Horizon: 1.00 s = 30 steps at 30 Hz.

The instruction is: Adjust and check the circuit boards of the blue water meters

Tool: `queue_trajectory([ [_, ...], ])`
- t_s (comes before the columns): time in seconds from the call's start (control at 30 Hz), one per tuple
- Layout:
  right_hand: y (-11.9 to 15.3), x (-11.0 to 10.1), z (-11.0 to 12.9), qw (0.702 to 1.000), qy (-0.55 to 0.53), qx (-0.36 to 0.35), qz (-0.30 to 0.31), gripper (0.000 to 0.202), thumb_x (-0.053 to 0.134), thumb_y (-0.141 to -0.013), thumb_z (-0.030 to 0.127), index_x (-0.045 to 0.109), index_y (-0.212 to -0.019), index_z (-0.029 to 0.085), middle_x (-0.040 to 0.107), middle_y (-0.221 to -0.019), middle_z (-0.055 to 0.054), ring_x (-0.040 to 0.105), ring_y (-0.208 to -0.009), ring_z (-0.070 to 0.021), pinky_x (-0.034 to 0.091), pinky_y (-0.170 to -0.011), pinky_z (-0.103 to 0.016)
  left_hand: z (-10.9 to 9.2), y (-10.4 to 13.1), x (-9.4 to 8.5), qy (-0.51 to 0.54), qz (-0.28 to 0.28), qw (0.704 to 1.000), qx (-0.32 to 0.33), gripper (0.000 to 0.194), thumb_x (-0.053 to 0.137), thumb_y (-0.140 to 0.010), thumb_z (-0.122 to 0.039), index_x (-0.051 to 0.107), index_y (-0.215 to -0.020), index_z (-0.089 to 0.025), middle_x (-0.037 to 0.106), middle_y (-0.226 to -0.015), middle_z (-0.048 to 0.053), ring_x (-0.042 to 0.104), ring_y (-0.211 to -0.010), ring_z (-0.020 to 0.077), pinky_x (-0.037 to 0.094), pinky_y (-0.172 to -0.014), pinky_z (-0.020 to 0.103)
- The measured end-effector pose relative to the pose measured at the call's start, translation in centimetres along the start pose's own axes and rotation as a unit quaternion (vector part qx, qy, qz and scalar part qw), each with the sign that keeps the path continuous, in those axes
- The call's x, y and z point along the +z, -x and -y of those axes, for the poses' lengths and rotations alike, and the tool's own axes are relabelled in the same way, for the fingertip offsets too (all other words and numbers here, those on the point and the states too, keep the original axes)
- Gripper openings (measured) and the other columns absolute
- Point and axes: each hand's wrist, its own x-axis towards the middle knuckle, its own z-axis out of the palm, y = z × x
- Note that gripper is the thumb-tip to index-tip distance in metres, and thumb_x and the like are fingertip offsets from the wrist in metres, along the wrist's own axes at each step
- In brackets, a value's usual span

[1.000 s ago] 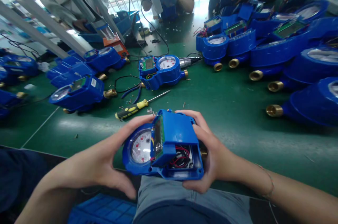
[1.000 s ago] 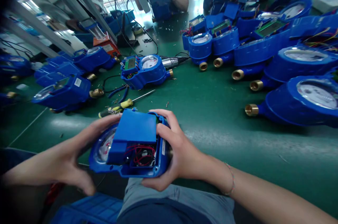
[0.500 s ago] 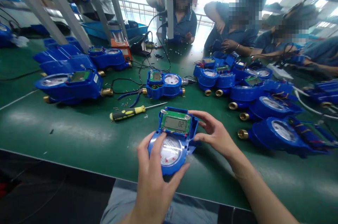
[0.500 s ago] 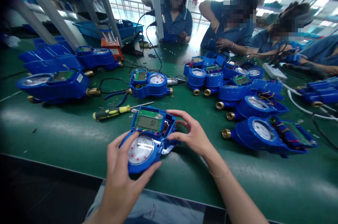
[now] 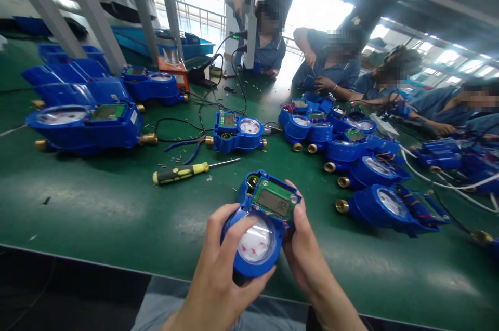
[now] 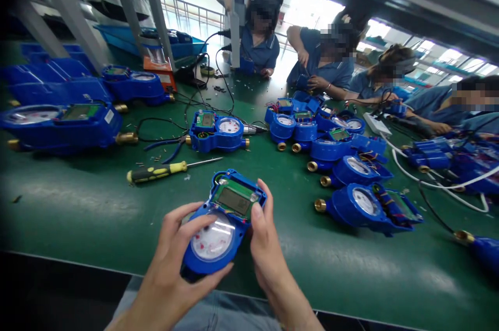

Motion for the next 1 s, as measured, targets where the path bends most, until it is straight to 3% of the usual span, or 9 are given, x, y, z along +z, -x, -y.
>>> queue_trajectory([
  [0.1,-3.3,-1.1,1.5,0.995,0.009,0.034,0.091,0.068,0.038,-0.093,0.067,0.032,-0.145,0.023,0.063,-0.127,-0.013,0.060,-0.121,-0.0306,0.048,-0.101,-0.051,0.4,0.5,0.6,-0.024,0.021,0.999,0.004,0.063,0.075,-0.077,-0.026,0.044,-0.131,-0.033,0.034,-0.131,0.011,0.048,-0.119,0.0326,0.051,-0.098,0.056],
  [0.23,-5.8,-1.8,4.6,0.964,0.217,-0.019,0.149,0.059,0.049,-0.092,0.062,0.047,-0.135,0.022,0.055,-0.137,-0.013,0.056,-0.124,-0.0291,0.047,-0.103,-0.047,0.2,1.4,1.9,-0.108,-0.018,0.993,0.040,0.061,0.066,-0.082,-0.016,0.043,-0.137,-0.029,0.038,-0.120,0.012,0.049,-0.108,0.0287,0.057,-0.085,0.049],
  [0.4,-3.1,0.7,8.3,0.874,0.438,-0.136,0.157,0.065,0.066,-0.086,0.041,0.038,-0.143,0.028,0.039,-0.150,-0.010,0.038,-0.140,-0.0280,0.032,-0.116,-0.050,-0.6,0.8,2.6,-0.167,-0.053,0.981,0.088,0.046,0.063,-0.084,-0.014,0.052,-0.128,-0.023,0.042,-0.111,0.012,0.048,-0.101,0.0275,0.058,-0.078,0.046],
  [0.53,-1.5,2.8,7.5,0.827,0.525,-0.177,0.094,0.077,0.072,-0.079,0.032,0.035,-0.146,0.025,0.039,-0.143,-0.014,0.046,-0.130,-0.0314,0.041,-0.109,-0.051,-0.5,0.2,2.4,-0.163,-0.083,0.977,0.108,0.032,0.060,-0.085,-0.010,0.058,-0.116,-0.019,0.046,-0.108,0.013,0.048,-0.101,0.0275,0.057,-0.079,0.047],
  [0.6,-1.6,2.9,6.4,0.837,0.515,-0.183,0.039,0.069,0.070,-0.081,0.031,0.039,-0.142,0.024,0.048,-0.129,-0.013,0.055,-0.117,-0.0301,0.049,-0.100,-0.050,0.0,0.2,1.8,-0.124,-0.059,0.983,0.124,0.033,0.060,-0.085,-0.010,0.058,-0.117,-0.019,0.048,-0.106,0.012,0.049,-0.099,0.0263,0.055,-0.080,0.045],
  [0.7,-2.0,1.9,5.2,0.891,0.421,-0.172,0.004,0.065,0.071,-0.080,0.034,0.041,-0.138,0.028,0.051,-0.124,-0.010,0.060,-0.105,-0.0263,0.056,-0.089,-0.044,1.0,-0.2,0.2,-0.018,-0.032,0.990,0.137,0.034,0.058,-0.087,-0.008,0.057,-0.119,-0.018,0.051,-0.096,0.008,0.049,-0.089,0.0209,0.051,-0.077,0.038],
  [0.77,-2.0,1.3,5.0,0.923,0.347,-0.165,-0.004,0.064,0.075,-0.078,0.034,0.043,-0.134,0.031,0.052,-0.124,-0.008,0.061,-0.101,-0.0236,0.057,-0.085,-0.038,1.8,-1.0,-1.0,0.021,-0.058,0.991,0.121,0.032,0.058,-0.087,-0.006,0.058,-0.116,-0.019,0.050,-0.093,0.006,0.048,-0.088,0.0188,0.049,-0.079,0.035],
  [0.87,-2.1,0.9,5.4,0.939,0.294,-0.177,-0.005,0.059,0.081,-0.072,0.029,0.052,-0.124,0.031,0.059,-0.114,-0.005,0.062,-0.098,-0.0232,0.057,-0.081,-0.035,3.2,-2.7,-2.1,0.018,-0.100,0.994,0.048,0.030,0.059,-0.090,-0.013,0.055,-0.119,-0.022,0.050,-0.110,0.008,0.049,-0.105,0.0214,0.045,-0.094,0.039],
  [1.0,-2.3,1.0,6.0,0.944,0.291,-0.146,-0.050,0.055,0.083,-0.070,0.033,0.057,-0.118,0.030,0.063,-0.104,-0.004,0.064,-0.089,-0.0233,0.054,-0.076,-0.034,4.6,-4.5,-1.4,0.099,0.018,0.995,-0.019,0.047,0.053,-0.096,-0.038,0.037,-0.139,-0.028,0.041,-0.141,0.009,0.042,-0.130,0.0241,0.042,-0.109,0.043],
])
